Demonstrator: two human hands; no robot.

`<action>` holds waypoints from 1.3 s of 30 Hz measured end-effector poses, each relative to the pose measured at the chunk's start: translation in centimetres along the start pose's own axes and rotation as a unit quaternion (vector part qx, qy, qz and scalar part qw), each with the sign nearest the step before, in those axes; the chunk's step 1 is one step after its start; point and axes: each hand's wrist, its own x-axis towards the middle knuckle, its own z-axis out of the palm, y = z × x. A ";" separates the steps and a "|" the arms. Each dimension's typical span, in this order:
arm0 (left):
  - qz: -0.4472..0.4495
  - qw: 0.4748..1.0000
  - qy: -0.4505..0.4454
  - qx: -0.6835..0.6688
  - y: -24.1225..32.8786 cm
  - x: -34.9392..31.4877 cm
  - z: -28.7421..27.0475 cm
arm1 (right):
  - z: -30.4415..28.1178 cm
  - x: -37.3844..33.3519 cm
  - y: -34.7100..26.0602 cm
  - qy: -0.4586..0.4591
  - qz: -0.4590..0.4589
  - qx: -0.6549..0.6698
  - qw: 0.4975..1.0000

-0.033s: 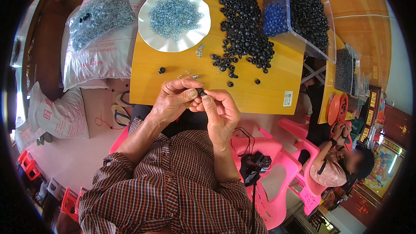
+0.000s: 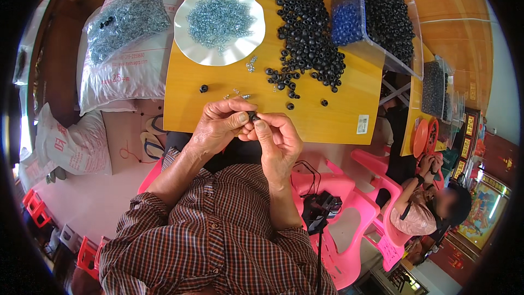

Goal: Manually assembling small black jewelry components or bead parts at a workstation.

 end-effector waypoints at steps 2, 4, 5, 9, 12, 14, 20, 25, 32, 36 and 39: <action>-0.001 1.000 -0.001 0.002 0.1 0.0 0.0 | 0.0 0.0 0.0 -0.001 -0.002 -0.002 1.000; -0.001 1.000 -0.003 0.005 0.1 0.0 0.1 | 0.0 -0.1 -0.1 -0.002 -0.005 -0.004 1.000; -0.002 1.000 0.000 0.006 0.1 0.0 0.1 | -0.2 -0.1 0.0 -0.006 0.001 0.009 1.000; 0.002 1.000 0.002 0.015 0.1 0.0 0.1 | -0.2 -0.1 0.1 -0.006 0.010 0.016 1.000; 0.007 1.000 0.008 0.020 -0.1 0.0 0.0 | 0.0 0.0 0.2 0.007 -0.002 0.008 1.000; 0.017 0.999 0.000 0.027 -0.2 0.1 -0.2 | 0.0 0.1 0.1 0.001 0.004 0.011 1.000; 0.030 0.998 -0.031 0.042 -0.2 0.3 -0.4 | -1.0 0.6 -0.1 -0.030 0.069 0.067 0.995; 0.006 0.999 -0.013 0.048 0.1 0.1 -0.3 | -1.3 1.0 0.4 -0.047 0.103 0.117 0.987; 0.024 0.997 -0.022 0.070 0.0 0.3 -0.6 | -1.1 1.1 0.5 -0.038 0.126 0.126 0.983; 0.026 0.998 -0.019 0.059 0.1 0.2 -0.5 | -0.7 1.0 0.4 -0.026 0.119 0.124 0.985; 0.020 0.998 -0.011 0.057 0.0 0.1 -0.6 | -0.7 1.2 0.7 -0.042 0.120 0.133 0.983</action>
